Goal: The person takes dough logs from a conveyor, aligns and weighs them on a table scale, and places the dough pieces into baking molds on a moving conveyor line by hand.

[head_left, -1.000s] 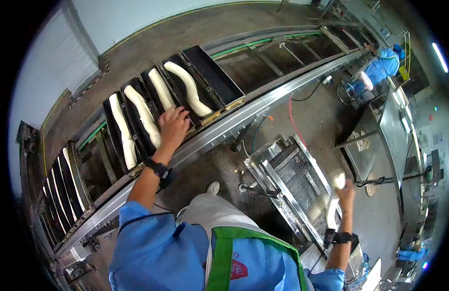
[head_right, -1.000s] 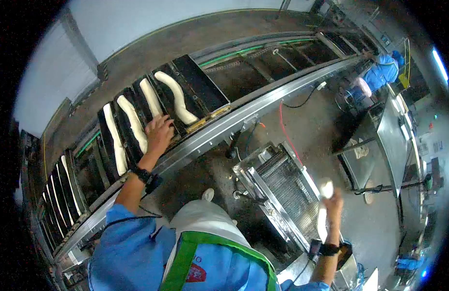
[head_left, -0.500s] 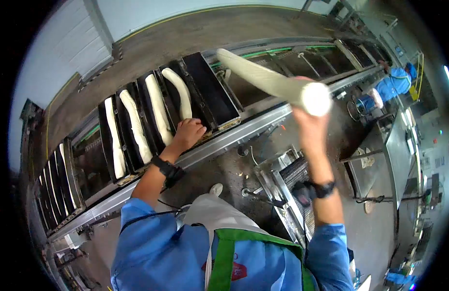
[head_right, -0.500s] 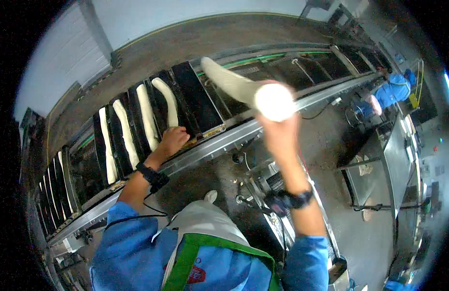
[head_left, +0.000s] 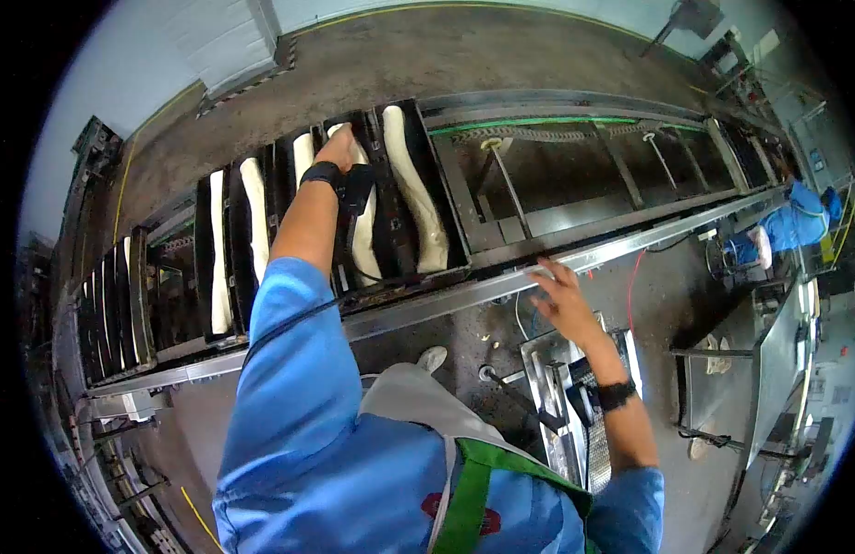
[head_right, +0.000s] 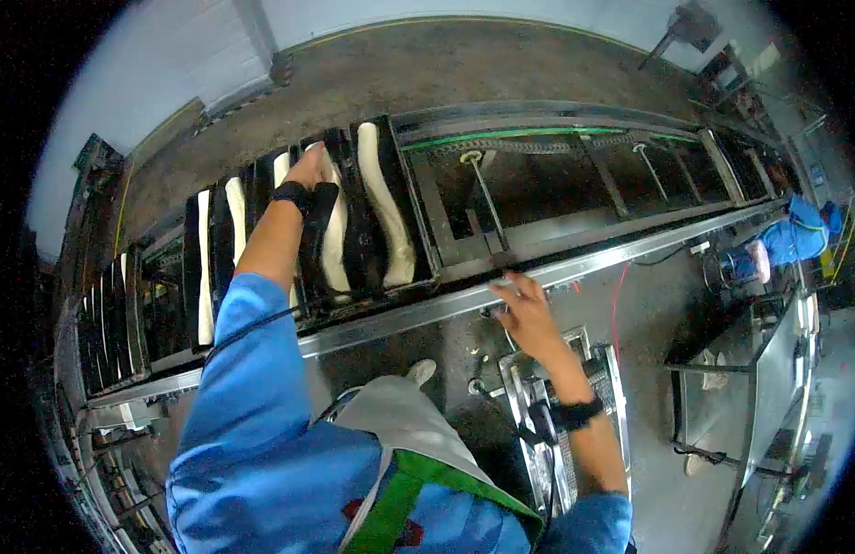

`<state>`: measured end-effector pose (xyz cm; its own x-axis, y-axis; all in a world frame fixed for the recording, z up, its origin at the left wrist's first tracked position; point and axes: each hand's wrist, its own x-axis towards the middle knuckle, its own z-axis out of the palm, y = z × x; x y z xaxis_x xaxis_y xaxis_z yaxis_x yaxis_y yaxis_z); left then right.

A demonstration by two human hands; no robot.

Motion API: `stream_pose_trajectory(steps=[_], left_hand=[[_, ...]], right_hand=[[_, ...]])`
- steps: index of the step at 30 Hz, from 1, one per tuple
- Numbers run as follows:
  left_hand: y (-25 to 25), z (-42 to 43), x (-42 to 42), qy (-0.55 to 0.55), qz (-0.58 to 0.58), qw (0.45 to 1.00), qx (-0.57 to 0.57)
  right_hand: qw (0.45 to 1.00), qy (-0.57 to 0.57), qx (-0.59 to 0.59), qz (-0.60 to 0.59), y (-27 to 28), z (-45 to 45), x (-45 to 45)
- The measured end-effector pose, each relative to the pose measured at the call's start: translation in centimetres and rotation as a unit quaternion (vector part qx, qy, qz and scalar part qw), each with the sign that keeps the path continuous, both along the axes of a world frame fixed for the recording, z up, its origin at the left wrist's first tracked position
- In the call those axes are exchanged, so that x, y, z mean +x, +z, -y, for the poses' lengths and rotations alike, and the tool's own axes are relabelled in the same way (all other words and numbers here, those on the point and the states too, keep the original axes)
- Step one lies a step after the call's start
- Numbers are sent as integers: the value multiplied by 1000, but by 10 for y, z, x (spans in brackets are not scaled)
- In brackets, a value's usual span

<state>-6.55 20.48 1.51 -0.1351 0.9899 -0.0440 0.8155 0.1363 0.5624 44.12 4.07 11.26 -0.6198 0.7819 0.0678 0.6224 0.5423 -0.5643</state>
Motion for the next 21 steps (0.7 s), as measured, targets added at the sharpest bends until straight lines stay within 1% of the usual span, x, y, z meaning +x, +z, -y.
stream_pose_trajectory(steps=[1, 2, 3, 4, 5, 6, 7, 8, 9, 10, 11, 12, 13, 15, 16, 17, 18, 19, 21], left_hand=[[0, -1, 3, 81, 216, 972, -44], [1, -3, 6, 189, 410, 891, -55], [-11, -4, -7, 173, 366, 914, -11], [-5, 3, -6, 161, 317, 934, 34], [9, -8, -7, 300, 529, 792, -50], [47, 19, 15, 223, 493, 840, -49], [53, 28, 22, 182, 475, 860, -32], [53, 26, 30, 186, 475, 859, -37], [52, 20, 41, 207, 257, 944, -22], [54, 21, 51, 215, 23, 976, -10], [59, 26, 59, 106, -112, 986, 61], [63, 33, 64, -80, -86, 993, 24], [75, 40, 72, -260, -56, 964, -7], [81, 95, 111, -208, -133, 969, 16], [83, 115, 117, -208, -210, 954, 55], [99, 127, 124, -240, -251, 937, -32], [94, 139, 124, -246, -223, 942, -49], [85, 149, 121, -252, -194, 946, -66], [71, 161, 115, -225, -97, 968, -61]], right_hand=[[998, -30, -48, -14, 1, 13, 14], [997, -43, -63, -10, -3, 23, 30], [995, -55, -77, -7, -7, 31, 45], [995, -56, -79, -8, -10, 37, 59], [992, -72, -98, 12, -15, 41, 72], [988, -87, -120, 33, -21, 44, 85], [988, -85, -126, 34, -31, 47, 97], [988, -91, -121, 17, -44, 49, 108], [988, -97, -117, 0, -51, 51, 114], [979, -126, -159, -4, -42, 50, 111], [977, -137, -162, -32, -43, 50, 112], [974, -140, -175, -30, -39, 50, 111], [973, -142, -181, -30, -36, 45, 107], [970, -149, -188, -30, -28, 43, 93], [977, -132, -166, -15, -29, 43, 89], [983, -115, -143, -1, -31, 43, 86], [989, -87, -116, -13, -42, 40, 87], [989, -85, -116, -16, -40, 38, 82], [970, -125, -209, 5, -33, 35, 73]])
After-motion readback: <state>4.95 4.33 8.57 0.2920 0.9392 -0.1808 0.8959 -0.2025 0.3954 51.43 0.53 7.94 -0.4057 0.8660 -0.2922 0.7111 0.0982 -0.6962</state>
